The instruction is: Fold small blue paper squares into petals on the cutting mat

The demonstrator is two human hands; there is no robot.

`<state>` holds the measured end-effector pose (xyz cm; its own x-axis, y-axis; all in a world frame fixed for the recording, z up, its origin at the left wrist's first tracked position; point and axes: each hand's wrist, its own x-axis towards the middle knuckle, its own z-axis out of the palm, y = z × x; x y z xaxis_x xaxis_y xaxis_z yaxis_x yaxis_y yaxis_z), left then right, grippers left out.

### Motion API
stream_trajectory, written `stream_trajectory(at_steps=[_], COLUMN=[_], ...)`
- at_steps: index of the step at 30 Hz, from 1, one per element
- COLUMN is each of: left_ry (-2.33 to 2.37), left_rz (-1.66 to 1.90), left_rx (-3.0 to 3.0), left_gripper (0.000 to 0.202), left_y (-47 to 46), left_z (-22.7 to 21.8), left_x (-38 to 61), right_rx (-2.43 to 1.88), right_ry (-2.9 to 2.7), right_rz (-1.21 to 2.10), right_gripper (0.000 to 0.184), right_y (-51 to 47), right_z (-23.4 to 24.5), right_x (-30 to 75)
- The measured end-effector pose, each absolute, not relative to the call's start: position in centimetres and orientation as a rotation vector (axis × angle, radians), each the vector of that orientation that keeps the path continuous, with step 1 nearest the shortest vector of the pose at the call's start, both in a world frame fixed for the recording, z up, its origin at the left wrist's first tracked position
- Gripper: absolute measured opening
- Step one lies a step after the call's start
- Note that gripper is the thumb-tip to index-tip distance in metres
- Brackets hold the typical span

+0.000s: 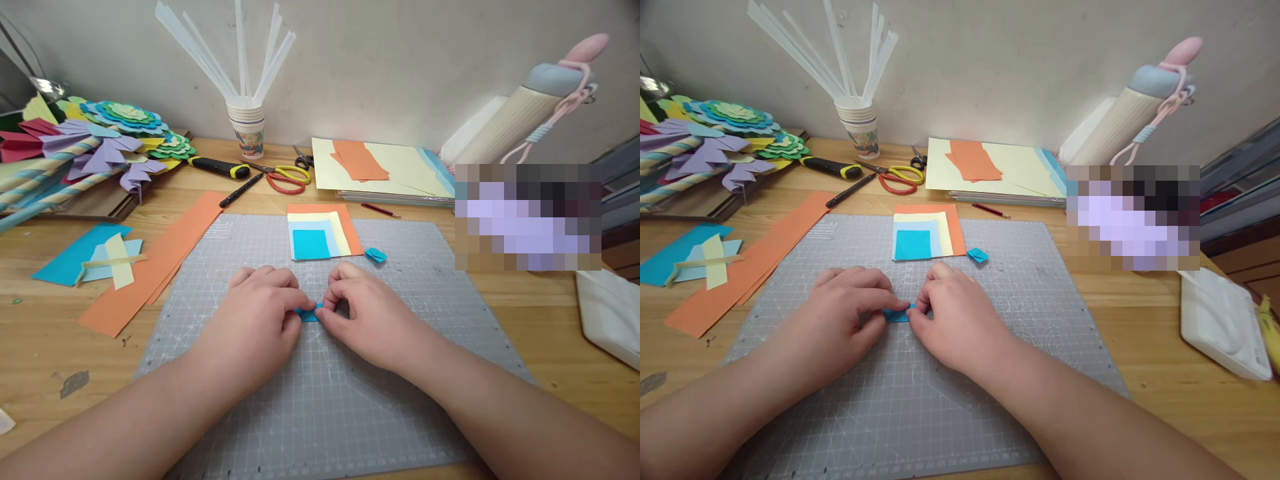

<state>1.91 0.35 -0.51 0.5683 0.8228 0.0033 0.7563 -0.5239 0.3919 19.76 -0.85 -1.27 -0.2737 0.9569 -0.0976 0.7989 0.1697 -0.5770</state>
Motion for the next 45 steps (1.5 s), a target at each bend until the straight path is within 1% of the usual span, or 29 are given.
stream_trajectory(at_steps=[4, 8, 9, 11, 13, 16, 21, 26, 31, 36, 41, 45], left_ry=[1.184, 1.137, 1.142, 1.158, 1.168, 1.174, 1.175, 1.178, 1.187, 1.182, 1.176, 1.175], left_rz=[0.188, 0.105, 0.093, 0.081, 0.089, 0.111, 0.124, 0.153, 0.144, 0.134, 0.126, 0.131], left_rx=[2.575, 2.627, 2.622, 2.601, 2.586, 2.577, 2.58, 2.579, 2.578, 2.58, 2.58, 2.58], left_gripper=[0.042, 0.053, 0.055, 0.057, 0.057, 0.054, 0.048, 0.048, 0.048, 0.049, 0.052, 0.056], left_y=[0.7, 1.2, 1.3, 1.4, 1.4, 1.3, 1.1, 1.1, 1.0, 1.0, 1.1, 1.0], left_z=[-0.3, 0.0, 0.0, 0.0, -0.2, -0.4, -0.5, -0.6, -0.4, -0.3, -0.4, -0.4], left_x=[1.6, 1.1, 1.0, 0.8, 0.6, 0.4, 0.5, 0.5, 0.5, 0.5, 0.3, 0.4], right_rx=[-1.678, -1.582, -1.537, -1.427, -1.345, -1.3, -1.247, -1.255, -1.38, -1.607, -1.915, -1.961], right_ry=[-2.178, -2.167, -2.178, -2.288, -2.455, -2.613, -2.668, -2.669, -2.603, -2.562, -2.518, -2.536], right_rz=[0.768, 0.733, 0.723, 0.658, 0.529, 0.418, 0.427, 0.506, 0.522, 0.597, 0.509, 0.479], right_gripper=[0.015, 0.008, 0.008, 0.015, 0.022, 0.026, 0.026, 0.029, 0.036, 0.037, 0.046, 0.046], right_y=[-0.8, -1.3, -1.5, -2.0, -2.4, -2.8, -3.3, -3.9, -4.1, -4.4, -4.7, -4.3], right_z=[-1.3, -1.0, -0.8, -0.5, -0.4, -0.5, -0.6, 0.0, -0.1, 0.3, 1.5, 2.1], right_x=[19.7, 19.9, 20.0, 20.1, 20.2, 20.0, 19.3, 19.2, 19.2, 18.7, 18.8, 19.1])
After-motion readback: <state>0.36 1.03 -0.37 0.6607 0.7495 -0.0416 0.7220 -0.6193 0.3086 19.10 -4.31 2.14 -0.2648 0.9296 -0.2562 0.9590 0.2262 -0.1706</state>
